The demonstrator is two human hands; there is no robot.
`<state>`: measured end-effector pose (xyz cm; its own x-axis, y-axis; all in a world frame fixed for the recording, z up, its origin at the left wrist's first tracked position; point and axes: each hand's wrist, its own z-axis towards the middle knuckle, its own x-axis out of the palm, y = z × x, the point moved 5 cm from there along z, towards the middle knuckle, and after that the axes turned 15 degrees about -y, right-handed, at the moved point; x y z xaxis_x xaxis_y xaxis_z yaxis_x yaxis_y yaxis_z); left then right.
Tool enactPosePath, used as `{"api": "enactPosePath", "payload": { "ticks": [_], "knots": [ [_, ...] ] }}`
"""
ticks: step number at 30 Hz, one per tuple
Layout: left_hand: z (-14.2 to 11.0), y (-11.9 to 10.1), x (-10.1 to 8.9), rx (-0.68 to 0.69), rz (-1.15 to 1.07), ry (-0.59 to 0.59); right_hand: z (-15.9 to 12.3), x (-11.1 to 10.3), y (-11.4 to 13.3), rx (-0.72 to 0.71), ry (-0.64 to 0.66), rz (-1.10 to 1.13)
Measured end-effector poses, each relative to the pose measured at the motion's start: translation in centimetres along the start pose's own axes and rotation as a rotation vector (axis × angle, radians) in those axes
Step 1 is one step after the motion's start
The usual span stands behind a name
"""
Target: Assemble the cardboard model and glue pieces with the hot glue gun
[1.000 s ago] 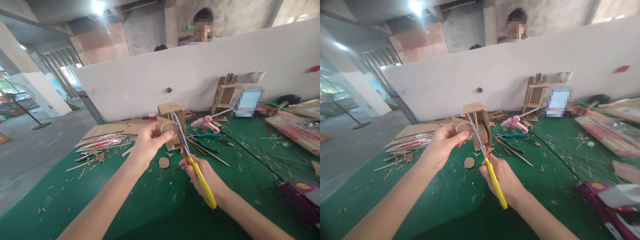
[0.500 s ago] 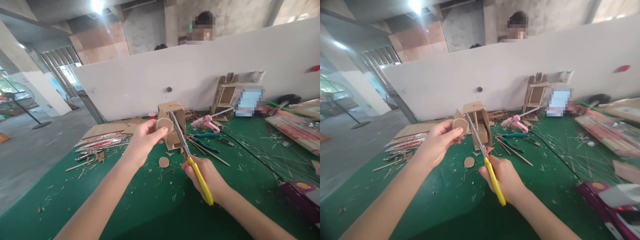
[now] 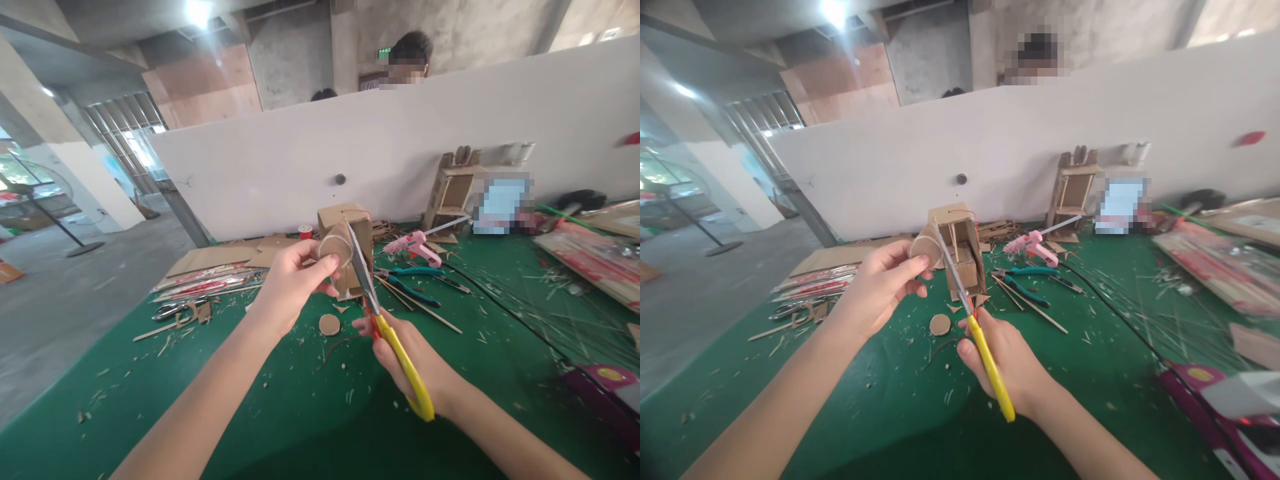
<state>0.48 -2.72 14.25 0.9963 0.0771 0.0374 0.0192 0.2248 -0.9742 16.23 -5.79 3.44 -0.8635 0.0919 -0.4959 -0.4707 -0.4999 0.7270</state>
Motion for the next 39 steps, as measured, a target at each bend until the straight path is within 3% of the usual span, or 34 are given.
{"api": "enactPosePath", "payload": {
  "ticks": [10,16,24,39],
  "knots": [
    [0.1,-0.1,0.0,0.027,0.010,-0.002,-0.1,-0.3,0.7,-0.061,0.001,-0.067],
    [0.1,0.2,0.1,0.033,0.053,0.012,0.0,-0.1,0.2,-0.003,0.009,-0.071],
    [0.2,0.0,-0.4,0.059,0.112,0.022,-0.1,0.0,-0.1,-0.044,0.008,-0.141],
    [0.1,0.0,-0.3,-0.007,0.024,0.034,0.0,-0.5,0.0,0.089,-0.110,-0.237]
  ]
}}
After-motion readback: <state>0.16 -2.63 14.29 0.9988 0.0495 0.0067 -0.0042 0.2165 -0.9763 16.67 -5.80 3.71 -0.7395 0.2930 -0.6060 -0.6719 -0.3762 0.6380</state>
